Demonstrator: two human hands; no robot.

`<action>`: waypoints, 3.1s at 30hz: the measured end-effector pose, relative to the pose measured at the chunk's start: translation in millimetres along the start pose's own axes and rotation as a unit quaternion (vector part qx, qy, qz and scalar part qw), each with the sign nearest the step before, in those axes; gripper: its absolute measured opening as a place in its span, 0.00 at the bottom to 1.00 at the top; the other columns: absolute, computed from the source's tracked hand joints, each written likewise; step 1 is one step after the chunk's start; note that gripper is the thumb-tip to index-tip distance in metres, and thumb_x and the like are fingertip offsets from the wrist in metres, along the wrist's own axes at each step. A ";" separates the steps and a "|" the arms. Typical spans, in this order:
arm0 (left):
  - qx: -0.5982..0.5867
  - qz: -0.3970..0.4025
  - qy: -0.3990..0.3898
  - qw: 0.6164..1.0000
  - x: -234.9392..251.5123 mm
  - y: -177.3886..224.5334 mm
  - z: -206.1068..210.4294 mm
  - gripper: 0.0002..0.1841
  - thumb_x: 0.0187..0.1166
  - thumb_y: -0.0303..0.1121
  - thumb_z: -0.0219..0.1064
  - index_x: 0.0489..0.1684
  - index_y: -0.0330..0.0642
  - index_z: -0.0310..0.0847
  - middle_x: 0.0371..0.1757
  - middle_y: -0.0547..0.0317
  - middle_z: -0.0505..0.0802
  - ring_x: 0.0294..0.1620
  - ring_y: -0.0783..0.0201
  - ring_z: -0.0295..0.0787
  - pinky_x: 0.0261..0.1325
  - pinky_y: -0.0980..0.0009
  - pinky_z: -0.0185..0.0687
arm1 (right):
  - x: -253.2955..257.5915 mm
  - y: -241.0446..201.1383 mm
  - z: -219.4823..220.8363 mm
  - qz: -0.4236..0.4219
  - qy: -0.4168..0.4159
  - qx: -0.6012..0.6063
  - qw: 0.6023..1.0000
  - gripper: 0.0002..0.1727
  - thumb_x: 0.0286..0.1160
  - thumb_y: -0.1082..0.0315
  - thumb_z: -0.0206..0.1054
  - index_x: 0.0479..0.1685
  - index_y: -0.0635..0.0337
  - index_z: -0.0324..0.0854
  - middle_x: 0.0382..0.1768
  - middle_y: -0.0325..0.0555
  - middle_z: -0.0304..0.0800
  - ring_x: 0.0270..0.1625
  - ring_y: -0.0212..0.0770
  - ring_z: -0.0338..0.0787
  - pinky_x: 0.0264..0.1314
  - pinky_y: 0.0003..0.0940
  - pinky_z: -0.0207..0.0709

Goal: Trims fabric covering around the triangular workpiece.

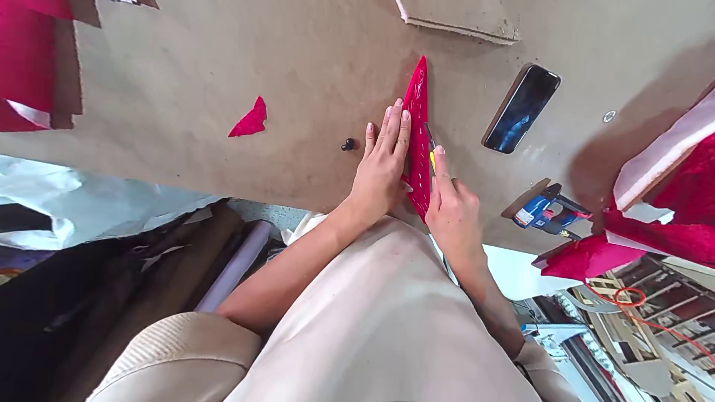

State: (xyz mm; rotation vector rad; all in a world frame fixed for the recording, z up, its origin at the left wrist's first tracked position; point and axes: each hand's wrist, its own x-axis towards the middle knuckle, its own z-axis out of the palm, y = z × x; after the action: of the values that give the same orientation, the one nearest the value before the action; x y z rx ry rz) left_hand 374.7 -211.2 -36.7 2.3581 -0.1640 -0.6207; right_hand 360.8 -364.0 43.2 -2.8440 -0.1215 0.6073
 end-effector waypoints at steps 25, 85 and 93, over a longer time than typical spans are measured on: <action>0.031 -0.014 -0.017 0.999 -0.4 2.1 2.0 0.81 0.34 0.36 0.93 0.98 0.40 0.28 0.98 0.46 0.34 0.99 0.52 0.28 0.97 0.40 0.27 | -85.8 29.0 27.4 0.000 -0.041 -0.085 0.995 0.32 0.83 0.70 0.55 0.90 0.47 0.68 0.36 0.56 0.88 0.21 0.47 0.86 0.21 0.39 0.80; -0.162 -0.131 0.080 0.975 -2.8 26.2 7.9 0.38 0.66 0.48 0.81 0.77 0.40 0.75 0.65 0.48 0.90 0.66 0.56 0.87 0.72 0.52 0.82 | -31.3 39.6 64.6 0.029 0.106 0.315 0.943 0.15 0.82 0.67 0.68 0.63 0.60 0.88 0.52 0.55 0.91 0.50 0.49 0.92 0.56 0.47 0.87; -0.561 -0.072 0.020 0.824 -25.4 6.0 0.4 0.24 0.78 0.26 0.72 0.70 0.32 0.68 0.53 0.43 0.91 0.53 0.50 0.93 0.58 0.51 0.92 | -47.6 29.5 41.9 0.058 0.080 0.443 0.891 0.06 0.76 0.65 0.74 0.46 0.53 0.92 0.38 0.40 0.95 0.34 0.33 0.93 0.34 0.34 0.90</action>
State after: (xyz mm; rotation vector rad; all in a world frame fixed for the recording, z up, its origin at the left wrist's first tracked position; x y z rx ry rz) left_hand 352.5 -209.0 -23.1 1.2231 0.3340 -0.5165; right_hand 301.1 -390.1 17.6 -1.9937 0.2886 0.3160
